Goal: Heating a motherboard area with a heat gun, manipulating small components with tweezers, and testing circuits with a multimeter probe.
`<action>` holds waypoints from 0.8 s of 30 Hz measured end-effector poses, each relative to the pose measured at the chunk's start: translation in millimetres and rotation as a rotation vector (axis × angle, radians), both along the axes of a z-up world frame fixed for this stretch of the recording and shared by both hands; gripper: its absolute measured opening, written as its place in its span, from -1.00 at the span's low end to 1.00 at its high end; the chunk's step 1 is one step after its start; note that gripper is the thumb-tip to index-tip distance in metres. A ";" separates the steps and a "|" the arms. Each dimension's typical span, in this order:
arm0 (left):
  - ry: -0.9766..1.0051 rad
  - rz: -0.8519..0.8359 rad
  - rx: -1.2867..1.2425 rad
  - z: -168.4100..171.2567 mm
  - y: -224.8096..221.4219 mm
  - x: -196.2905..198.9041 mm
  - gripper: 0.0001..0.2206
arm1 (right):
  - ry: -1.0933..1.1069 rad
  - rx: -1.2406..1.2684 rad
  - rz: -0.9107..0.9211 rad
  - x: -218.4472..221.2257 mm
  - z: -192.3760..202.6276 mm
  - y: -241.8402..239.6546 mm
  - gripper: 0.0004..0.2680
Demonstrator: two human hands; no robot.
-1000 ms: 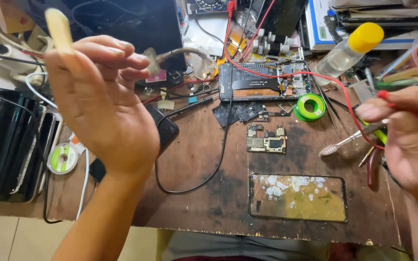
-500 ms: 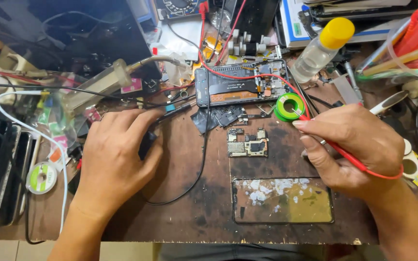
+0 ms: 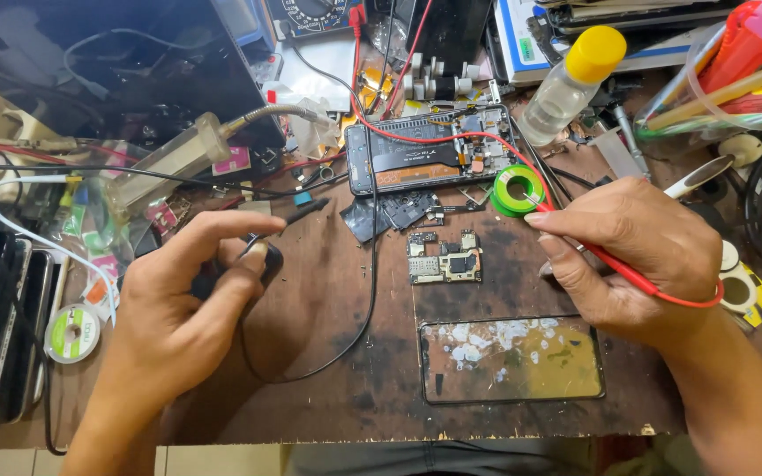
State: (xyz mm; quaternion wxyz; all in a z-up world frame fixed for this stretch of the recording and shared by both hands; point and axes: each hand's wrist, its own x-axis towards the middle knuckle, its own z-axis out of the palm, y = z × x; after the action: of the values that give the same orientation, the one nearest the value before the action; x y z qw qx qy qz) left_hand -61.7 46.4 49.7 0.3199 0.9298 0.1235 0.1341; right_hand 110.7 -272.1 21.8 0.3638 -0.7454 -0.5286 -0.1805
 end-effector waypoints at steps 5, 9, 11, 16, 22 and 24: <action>-0.066 -0.109 -0.749 18.7 -8.7 -18.7 -0.75 | 0.003 0.012 -0.004 -1.9 -3.4 0.9 -0.91; -0.141 -0.249 -0.533 49.3 -37.2 -15.1 -0.78 | 0.080 0.027 0.076 -6.2 -3.9 9.6 -0.84; -0.164 -0.486 -0.312 58.6 -49.2 -8.4 -0.78 | -0.012 0.002 0.142 -7.8 -4.1 15.6 -0.81; -0.189 -0.786 -0.075 45.6 -64.8 3.9 -0.77 | -0.180 -0.064 0.141 -14.7 1.9 28.2 -0.68; -0.276 -0.820 0.061 34.7 -77.2 6.4 -0.75 | -0.237 -0.053 0.210 -18.1 -4.1 30.9 -0.83; -0.289 -0.786 0.072 33.2 -90.9 1.3 -0.75 | -0.245 -0.033 0.211 -19.0 -3.9 31.4 -0.84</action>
State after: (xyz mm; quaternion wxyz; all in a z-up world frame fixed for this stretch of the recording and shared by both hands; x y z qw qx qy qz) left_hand -60.5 -44.5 83.0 0.3280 0.8883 -0.2917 0.1349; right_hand 91.7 -240.8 17.9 0.3011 -0.6640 -0.6474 -0.2222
